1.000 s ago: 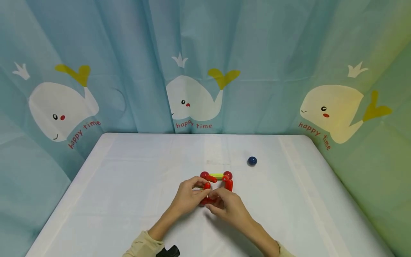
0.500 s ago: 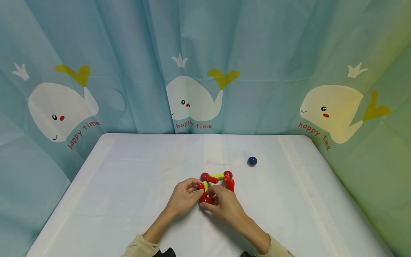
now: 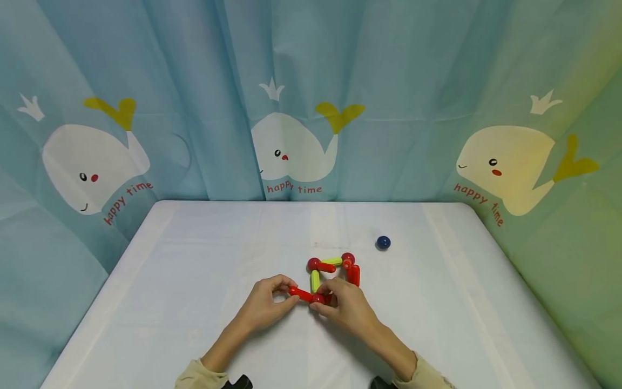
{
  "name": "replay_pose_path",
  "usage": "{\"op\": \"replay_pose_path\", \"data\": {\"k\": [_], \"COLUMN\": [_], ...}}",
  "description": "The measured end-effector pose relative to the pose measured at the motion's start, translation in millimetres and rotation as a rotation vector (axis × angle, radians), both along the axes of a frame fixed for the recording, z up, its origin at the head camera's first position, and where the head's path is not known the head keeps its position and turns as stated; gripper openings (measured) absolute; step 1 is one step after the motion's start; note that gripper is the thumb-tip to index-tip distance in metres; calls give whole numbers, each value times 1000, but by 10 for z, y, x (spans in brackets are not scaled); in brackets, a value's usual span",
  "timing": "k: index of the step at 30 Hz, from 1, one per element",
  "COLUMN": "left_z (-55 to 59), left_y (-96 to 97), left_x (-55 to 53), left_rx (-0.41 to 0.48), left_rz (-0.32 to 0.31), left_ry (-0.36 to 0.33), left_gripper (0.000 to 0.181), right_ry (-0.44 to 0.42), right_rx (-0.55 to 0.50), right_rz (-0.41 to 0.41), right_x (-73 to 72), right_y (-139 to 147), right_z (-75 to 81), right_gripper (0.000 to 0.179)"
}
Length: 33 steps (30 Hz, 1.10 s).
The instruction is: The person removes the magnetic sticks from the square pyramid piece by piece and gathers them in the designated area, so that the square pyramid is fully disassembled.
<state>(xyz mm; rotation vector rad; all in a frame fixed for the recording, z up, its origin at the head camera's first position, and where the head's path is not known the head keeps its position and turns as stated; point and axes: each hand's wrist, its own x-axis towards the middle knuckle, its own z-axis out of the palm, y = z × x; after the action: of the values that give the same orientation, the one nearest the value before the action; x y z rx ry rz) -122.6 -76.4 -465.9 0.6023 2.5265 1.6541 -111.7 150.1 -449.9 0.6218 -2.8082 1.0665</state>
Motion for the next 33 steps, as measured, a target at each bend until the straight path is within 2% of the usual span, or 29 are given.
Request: {"op": "replay_pose_path", "data": {"k": [4, 9, 14, 22, 25, 30, 33], "left_z": [15, 33, 62, 96, 156, 316, 339], "left_y": [1, 16, 18, -6, -79, -316, -452], "left_x": [-9, -19, -9, -13, -45, -162, -250], "left_rx": [-54, -109, -157, -231, -245, -190, -174], "left_rz": [1, -10, -10, -37, 19, 196, 226], "left_ry": [33, 75, 83, 88, 106, 104, 80], "left_gripper": [17, 18, 15, 8, 7, 11, 15], "right_ry": [-7, 7, 27, -8, -21, -74, -84], "right_rx": [-22, -27, -22, -24, -30, -73, -86], "right_rz": [35, 33, 32, 13, 18, -4, 3], "right_x": [-15, -13, -3, 11, 3, -10, -18], "right_y": [27, 39, 28, 10, 5, 41, 57], "right_z": [-11, -15, -18, 1, -3, -26, -46], "right_gripper": [21, 21, 22, 21, 21, 22, 22]}}
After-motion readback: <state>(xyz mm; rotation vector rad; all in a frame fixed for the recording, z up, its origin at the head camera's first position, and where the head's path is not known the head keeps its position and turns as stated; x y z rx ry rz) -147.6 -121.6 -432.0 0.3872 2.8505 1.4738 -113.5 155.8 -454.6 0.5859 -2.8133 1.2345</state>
